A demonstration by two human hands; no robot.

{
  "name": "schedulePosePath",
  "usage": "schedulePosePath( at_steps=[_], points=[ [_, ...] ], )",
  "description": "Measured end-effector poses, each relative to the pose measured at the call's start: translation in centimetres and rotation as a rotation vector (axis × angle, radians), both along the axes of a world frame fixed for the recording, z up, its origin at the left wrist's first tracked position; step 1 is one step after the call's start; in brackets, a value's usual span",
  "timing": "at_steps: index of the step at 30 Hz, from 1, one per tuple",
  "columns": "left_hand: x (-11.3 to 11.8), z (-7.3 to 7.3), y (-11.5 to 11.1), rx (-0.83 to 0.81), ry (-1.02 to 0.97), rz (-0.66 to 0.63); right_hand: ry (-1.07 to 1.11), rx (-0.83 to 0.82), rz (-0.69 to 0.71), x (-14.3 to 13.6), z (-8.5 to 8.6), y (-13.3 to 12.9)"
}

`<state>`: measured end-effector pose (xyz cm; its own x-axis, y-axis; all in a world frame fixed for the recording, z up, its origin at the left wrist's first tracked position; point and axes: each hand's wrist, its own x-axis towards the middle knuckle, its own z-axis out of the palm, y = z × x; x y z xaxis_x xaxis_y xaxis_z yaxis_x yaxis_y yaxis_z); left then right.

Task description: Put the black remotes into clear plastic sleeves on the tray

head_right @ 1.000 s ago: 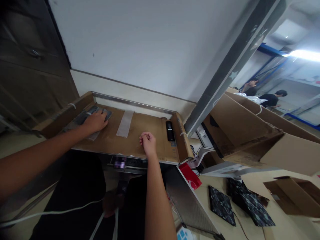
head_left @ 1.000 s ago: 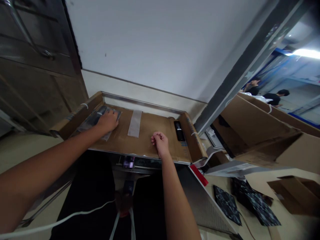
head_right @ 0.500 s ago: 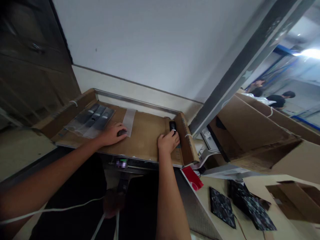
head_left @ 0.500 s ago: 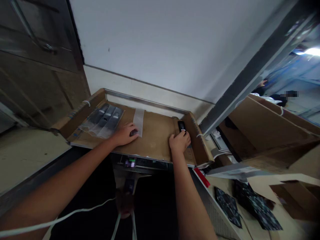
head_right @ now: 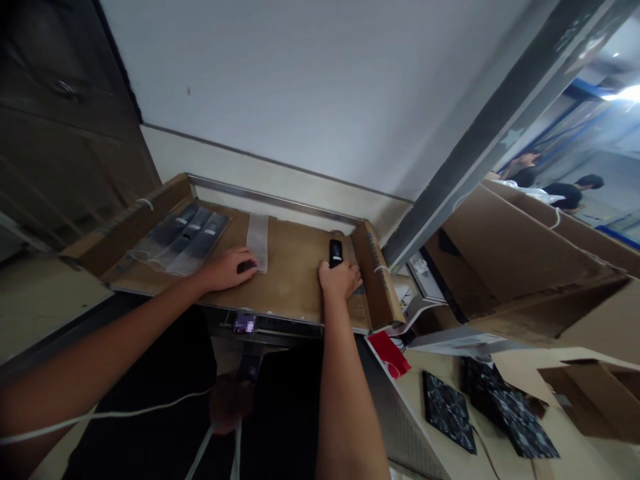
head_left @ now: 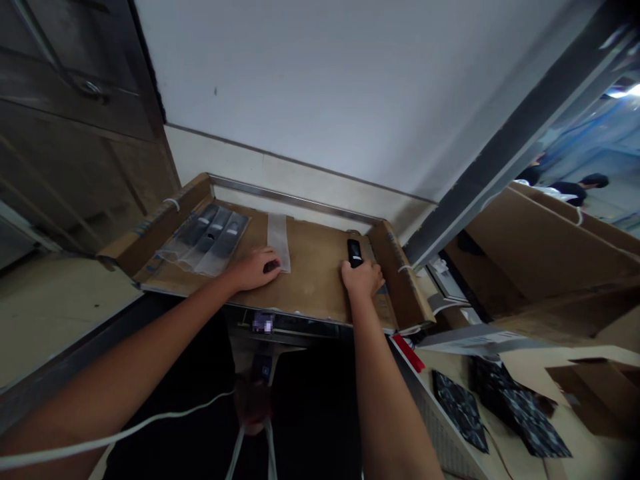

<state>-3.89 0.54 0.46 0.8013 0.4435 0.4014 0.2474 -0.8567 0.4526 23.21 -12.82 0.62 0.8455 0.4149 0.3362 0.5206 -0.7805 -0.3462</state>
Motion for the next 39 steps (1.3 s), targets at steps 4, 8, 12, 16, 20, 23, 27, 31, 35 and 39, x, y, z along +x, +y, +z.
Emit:
schedulePosePath(
  at_steps=[4, 8, 12, 16, 20, 23, 27, 31, 35, 39],
  points=[
    [0.0, -0.2, -0.1, 0.003, -0.016, -0.008, -0.011, 0.025, -0.025, -0.4, 0.0, 0.2],
    [0.2, 0.0, -0.3, 0.020, -0.003, -0.028, 0.014, 0.079, 0.066, -0.1, -0.2, 0.1],
    [0.6, 0.4, -0.6, 0.036, -0.005, -0.037, 0.093, 0.116, 0.175, 0.2, -0.5, 0.0],
    [1.3, 0.4, -0.6, 0.054, 0.005, -0.034, 0.077, 0.173, 0.268, 0.4, -0.8, 0.1],
    [1.7, 0.2, -0.5, 0.061, -0.024, -0.029, 0.043, 0.160, 0.304, 0.6, -1.0, 0.2],
    [1.7, 0.3, -0.6, 0.072, -0.010, -0.036, 0.036, 0.191, 0.313, 0.5, -1.0, 0.1],
    [1.8, 0.4, -0.7, 0.083, 0.008, -0.036, 0.101, 0.227, 0.345, 0.1, -0.6, -0.2],
    [1.9, 0.1, -0.4, 0.094, -0.020, -0.038, 0.144, 0.299, 0.362, 0.0, -0.5, -0.4],
    [2.1, -0.1, -0.3, 0.098, -0.035, -0.031, 0.325, 0.433, 0.390, -0.1, -0.4, -0.4],
    [3.7, -0.2, -0.2, 0.028, -0.116, 0.044, 0.672, 0.575, 0.573, -1.4, -0.1, -0.2]
  ],
)
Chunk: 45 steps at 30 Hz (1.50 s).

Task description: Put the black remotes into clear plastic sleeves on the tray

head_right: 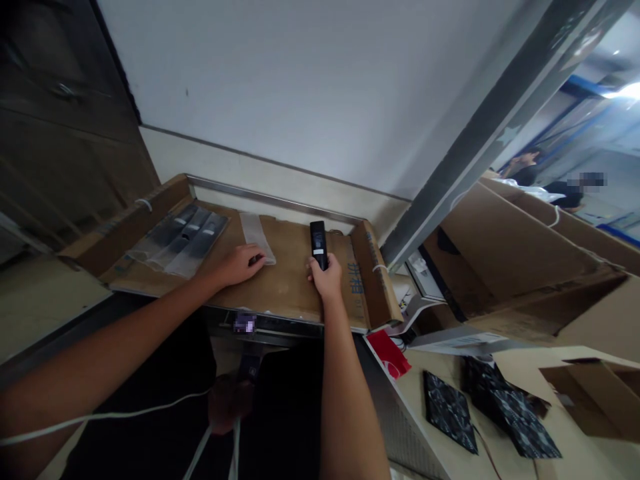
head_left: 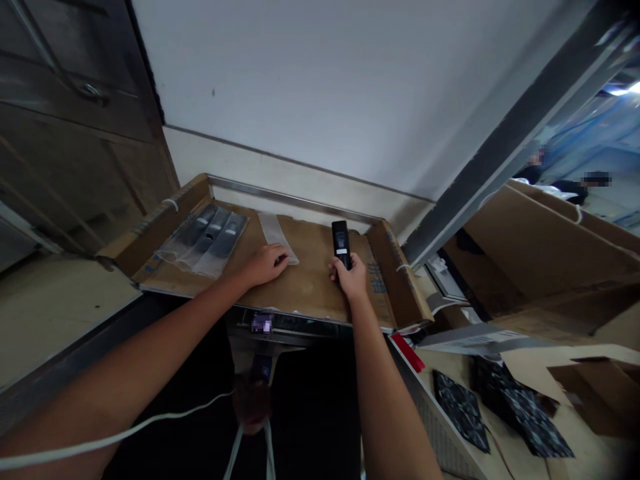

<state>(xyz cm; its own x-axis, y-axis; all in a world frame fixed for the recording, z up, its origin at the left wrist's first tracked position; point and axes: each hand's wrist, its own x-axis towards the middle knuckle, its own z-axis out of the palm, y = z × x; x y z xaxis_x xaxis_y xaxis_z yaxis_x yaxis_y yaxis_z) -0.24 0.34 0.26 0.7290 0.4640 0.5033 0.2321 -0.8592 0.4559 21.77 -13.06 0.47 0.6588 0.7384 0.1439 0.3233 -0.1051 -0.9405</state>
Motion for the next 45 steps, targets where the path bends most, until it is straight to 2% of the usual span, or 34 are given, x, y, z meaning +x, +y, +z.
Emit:
schedulePosePath(
  at_steps=[3, 6, 11, 15, 21, 34, 45],
  points=[
    [2.1, -0.2, 0.5, -0.073, -0.089, 0.063, 0.143, 0.014, 0.205, -1.5, 0.4, -0.4],
    [3.9, -0.5, 1.2, -0.157, -0.165, 0.098, 0.252, -0.033, 0.351, -2.3, 1.1, -1.3],
    [4.2, -1.2, 2.2, -0.245, -0.251, 0.080, 0.358, -0.219, 0.523, -2.0, 2.2, -2.3],
    [3.9, -1.8, 2.5, -0.298, -0.306, 0.082, 0.387, -0.252, 0.504, -1.6, 2.3, -2.1],
    [3.7, -2.0, 2.5, -0.245, -0.326, 0.093, 0.390, -0.269, 0.451, -1.8, 2.1, -1.5],
    [2.9, -1.0, 1.4, -0.264, -0.380, 0.116, 0.331, -0.304, 0.426, -2.5, 2.0, -1.1],
    [2.7, -0.3, 0.5, -0.117, -0.357, 0.045, 0.291, -0.268, 0.468, -2.6, 1.6, -0.9]
  ],
)
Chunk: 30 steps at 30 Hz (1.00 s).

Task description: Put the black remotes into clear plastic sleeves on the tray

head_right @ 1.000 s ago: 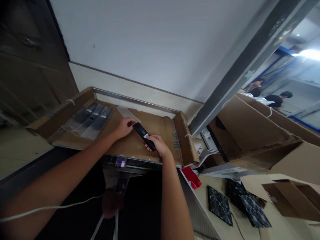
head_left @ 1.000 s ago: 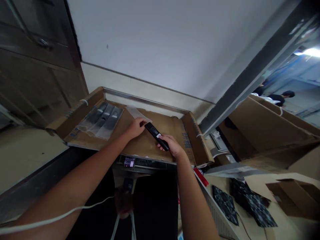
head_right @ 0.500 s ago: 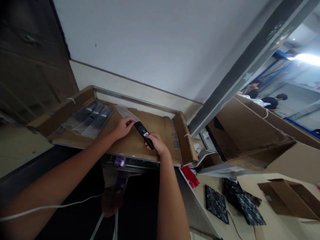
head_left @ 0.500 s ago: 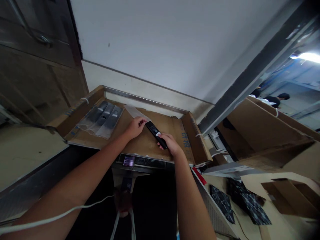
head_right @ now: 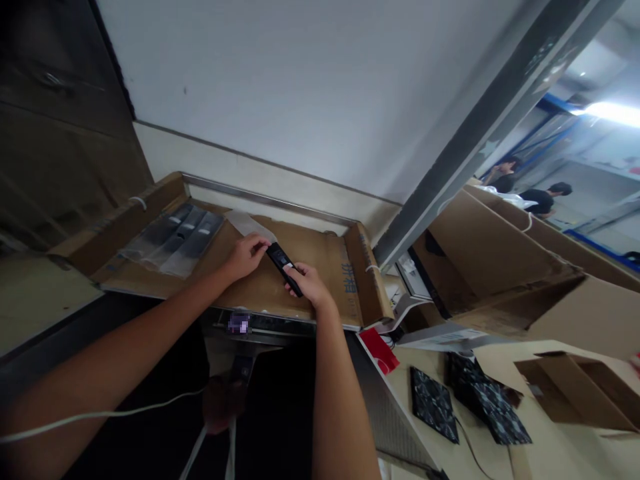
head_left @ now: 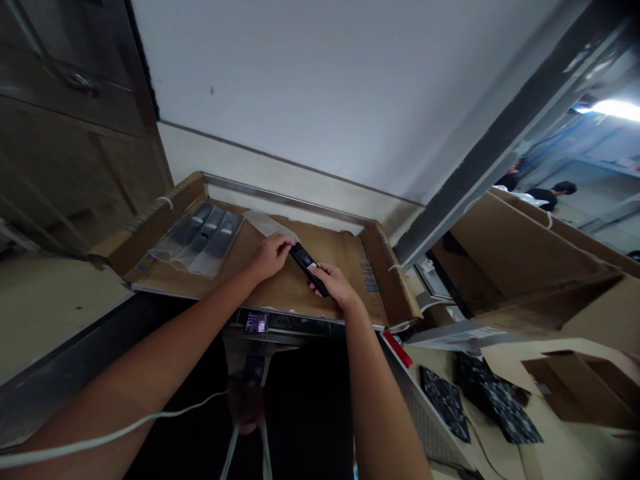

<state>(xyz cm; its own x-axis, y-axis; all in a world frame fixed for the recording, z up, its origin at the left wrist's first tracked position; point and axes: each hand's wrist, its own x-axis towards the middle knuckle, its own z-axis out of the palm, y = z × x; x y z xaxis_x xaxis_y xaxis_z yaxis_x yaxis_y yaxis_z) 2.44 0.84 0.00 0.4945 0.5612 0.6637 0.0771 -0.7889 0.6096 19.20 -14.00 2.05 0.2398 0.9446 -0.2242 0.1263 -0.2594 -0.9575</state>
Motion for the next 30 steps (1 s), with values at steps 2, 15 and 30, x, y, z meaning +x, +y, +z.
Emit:
schedulePosePath(
  at_steps=[2, 15, 30],
  points=[
    [0.0, 0.1, -0.1, 0.011, -0.001, -0.010, -0.004, 0.006, -0.002, 0.0, 0.0, 0.1],
    [0.3, 0.0, -1.1, 0.059, 0.030, -0.064, 0.003, 0.001, 0.051, 0.1, -0.2, 0.4],
    [2.1, 2.3, -1.9, 0.067, 0.489, 0.296, -0.132, 0.038, 0.067, -0.5, -0.4, 0.0]
  ],
)
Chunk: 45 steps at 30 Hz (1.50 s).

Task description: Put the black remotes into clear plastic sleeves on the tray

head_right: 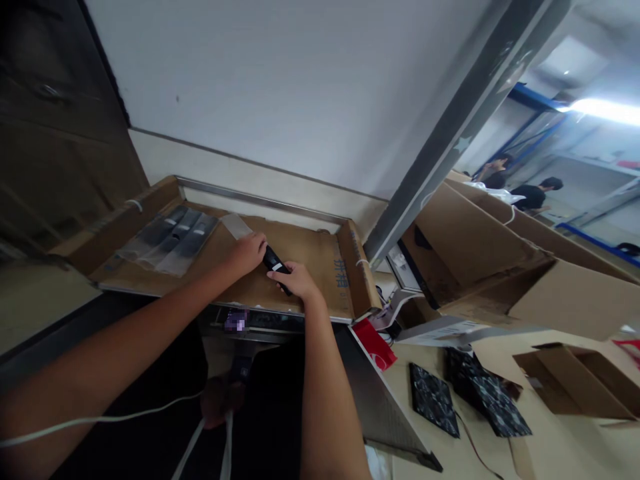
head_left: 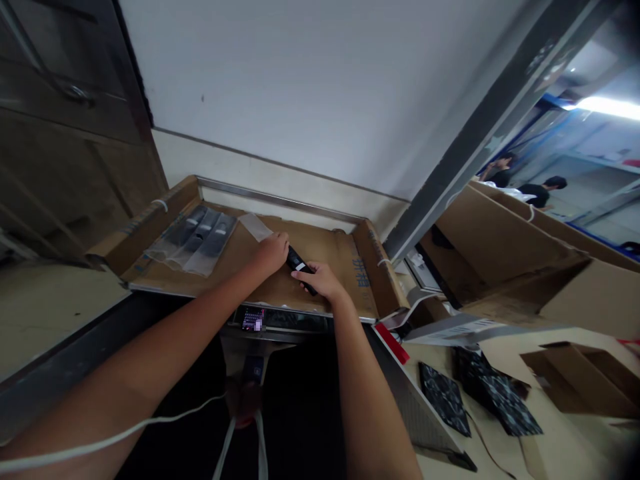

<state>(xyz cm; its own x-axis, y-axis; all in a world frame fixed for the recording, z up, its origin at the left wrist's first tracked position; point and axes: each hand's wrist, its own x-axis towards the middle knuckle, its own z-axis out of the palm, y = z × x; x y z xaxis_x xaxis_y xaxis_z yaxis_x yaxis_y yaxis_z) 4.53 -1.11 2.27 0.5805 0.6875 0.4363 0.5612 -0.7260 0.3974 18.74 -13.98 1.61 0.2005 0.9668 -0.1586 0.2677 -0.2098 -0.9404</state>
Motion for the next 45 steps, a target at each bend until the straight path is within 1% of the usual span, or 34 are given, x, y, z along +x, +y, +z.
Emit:
schedulePosePath(
  at_steps=[2, 4, 6, 8, 11, 13, 15, 17, 19, 21, 24, 27, 31, 35, 39, 45],
  points=[
    [0.1, 0.9, -0.2, 0.056, 0.126, 0.002, 0.008, -0.002, -0.006, 0.0, -0.1, 0.0],
    [0.1, 1.5, -0.4, 0.148, 0.198, -0.033, 0.021, 0.004, -0.017, 0.0, -0.2, 0.0],
    [0.3, 1.9, -0.7, 0.219, 0.223, -0.079, 0.034, 0.015, -0.021, 0.0, -0.3, 0.0],
    [0.5, 1.8, -1.1, 0.232, 0.218, -0.135, 0.057, 0.031, -0.018, 0.0, -0.5, 0.0],
    [0.9, 1.3, -1.8, 0.180, 0.148, -0.235, 0.119, 0.103, -0.019, 0.0, -0.6, -0.1],
    [0.8, 0.7, -2.2, 0.118, 0.036, -0.299, 0.158, 0.154, -0.032, -0.1, -0.6, -0.1],
    [0.3, 0.1, -2.6, 0.061, -0.119, -0.347, 0.182, 0.172, -0.045, -0.1, -0.4, -0.2],
    [-0.4, -0.6, -2.8, 0.012, -0.262, -0.344, 0.202, 0.165, -0.058, -0.1, -0.3, -0.3],
    [-1.2, -1.4, -2.8, -0.045, -0.344, -0.315, 0.218, 0.158, -0.070, 0.0, -0.2, -0.3],
    [-1.6, -1.9, -2.7, -0.089, -0.370, -0.307, 0.219, 0.153, -0.073, 0.0, -0.1, -0.3],
    [-1.5, -2.4, -2.5, -0.096, -0.374, -0.325, 0.196, 0.149, -0.073, 0.0, -0.1, -0.3],
    [-0.9, -2.6, -2.4, -0.077, -0.385, -0.329, 0.173, 0.142, -0.089, 0.1, -0.2, -0.3],
    [-0.7, -2.6, -2.6, -0.070, -0.382, -0.385, 0.129, 0.145, -0.125, 0.3, -0.7, -0.2],
    [-0.8, -2.4, -2.8, -0.067, -0.381, -0.415, 0.050, 0.206, -0.198, 0.3, -1.1, 0.2],
    [-0.5, -2.3, -2.7, -0.090, -0.395, -0.374, -0.029, 0.276, -0.282, 0.0, -1.4, 0.9],
    [-0.2, -2.8, -2.0, -0.083, -0.387, -0.250, -0.072, 0.326, -0.343, -0.9, -1.8, 2.4]
  ],
)
